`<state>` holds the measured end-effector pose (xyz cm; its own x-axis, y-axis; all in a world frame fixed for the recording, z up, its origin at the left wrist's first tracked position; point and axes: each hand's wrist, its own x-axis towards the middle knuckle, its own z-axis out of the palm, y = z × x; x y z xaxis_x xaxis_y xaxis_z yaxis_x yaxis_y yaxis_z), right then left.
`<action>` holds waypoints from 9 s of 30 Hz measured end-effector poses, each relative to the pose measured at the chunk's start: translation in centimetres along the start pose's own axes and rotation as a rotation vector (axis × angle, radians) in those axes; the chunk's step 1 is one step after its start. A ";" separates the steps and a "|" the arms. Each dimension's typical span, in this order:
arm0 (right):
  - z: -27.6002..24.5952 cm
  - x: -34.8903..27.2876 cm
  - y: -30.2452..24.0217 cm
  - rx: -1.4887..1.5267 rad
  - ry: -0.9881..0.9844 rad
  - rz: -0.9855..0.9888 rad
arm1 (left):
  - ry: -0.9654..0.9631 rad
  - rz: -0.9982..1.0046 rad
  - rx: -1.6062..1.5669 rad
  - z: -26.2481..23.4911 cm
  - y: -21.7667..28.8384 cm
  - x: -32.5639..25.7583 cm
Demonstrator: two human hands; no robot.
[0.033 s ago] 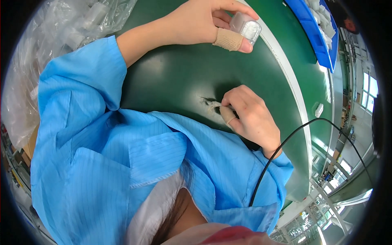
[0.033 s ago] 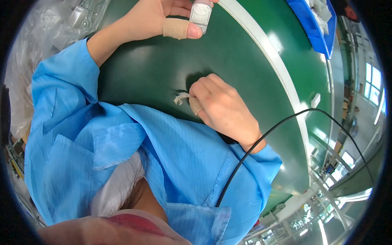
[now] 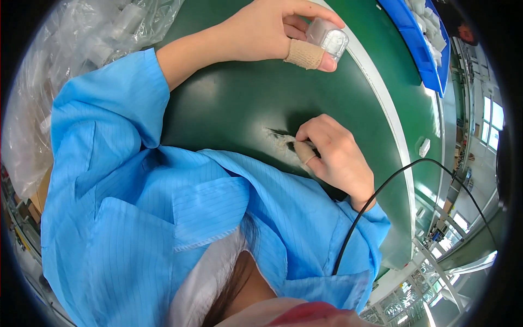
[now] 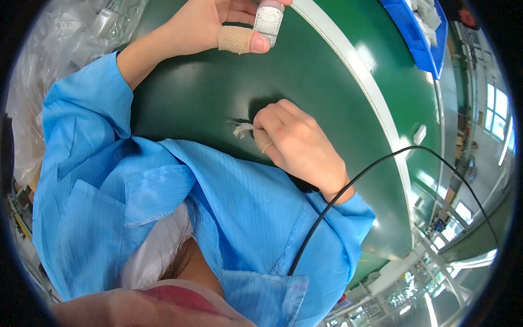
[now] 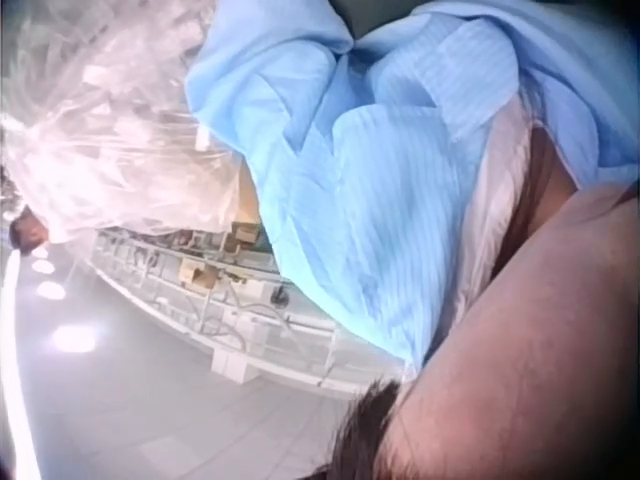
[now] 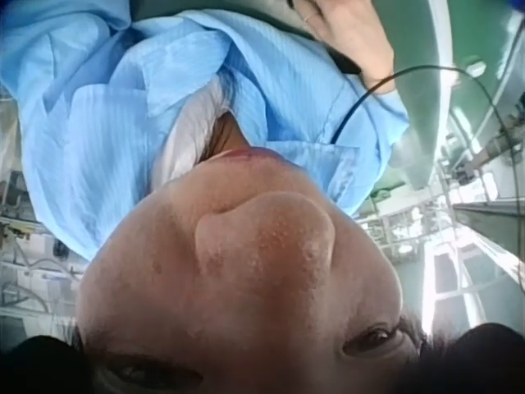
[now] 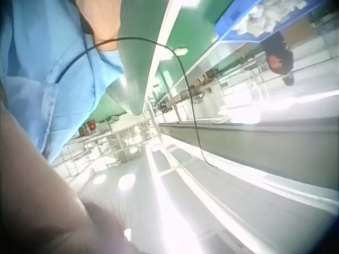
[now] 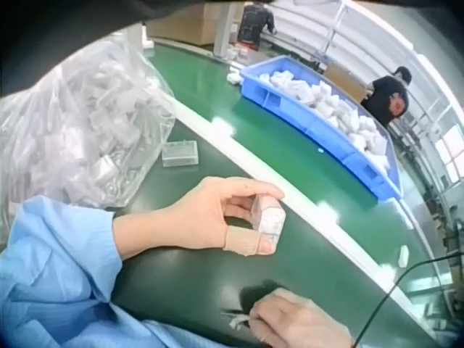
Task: The person assembles small white plastic components with wires by hand at a factory workbench, using a metal pick tool to manipulate internal components into plastic housings.
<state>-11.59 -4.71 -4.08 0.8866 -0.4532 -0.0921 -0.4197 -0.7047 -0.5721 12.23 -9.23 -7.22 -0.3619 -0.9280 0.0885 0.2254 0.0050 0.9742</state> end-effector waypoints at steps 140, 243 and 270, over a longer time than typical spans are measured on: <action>1.7 3.0 1.7 1.022 0.838 -0.091 | 0.155 0.192 -0.080 1.0 -1.2 -1.2; -0.5 2.5 2.6 -0.193 0.938 -0.111 | -0.055 -0.350 -0.951 2.9 -2.1 -0.6; -3.2 -0.3 2.1 0.580 0.716 -0.082 | -0.132 -0.060 -0.203 3.7 -1.7 -1.1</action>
<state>-13.40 -7.82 -2.62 0.4966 -0.7796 0.3816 -0.0270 -0.4533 -0.8909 8.92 -6.80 -8.16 -0.4920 -0.8677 0.0712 0.3726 -0.1359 0.9180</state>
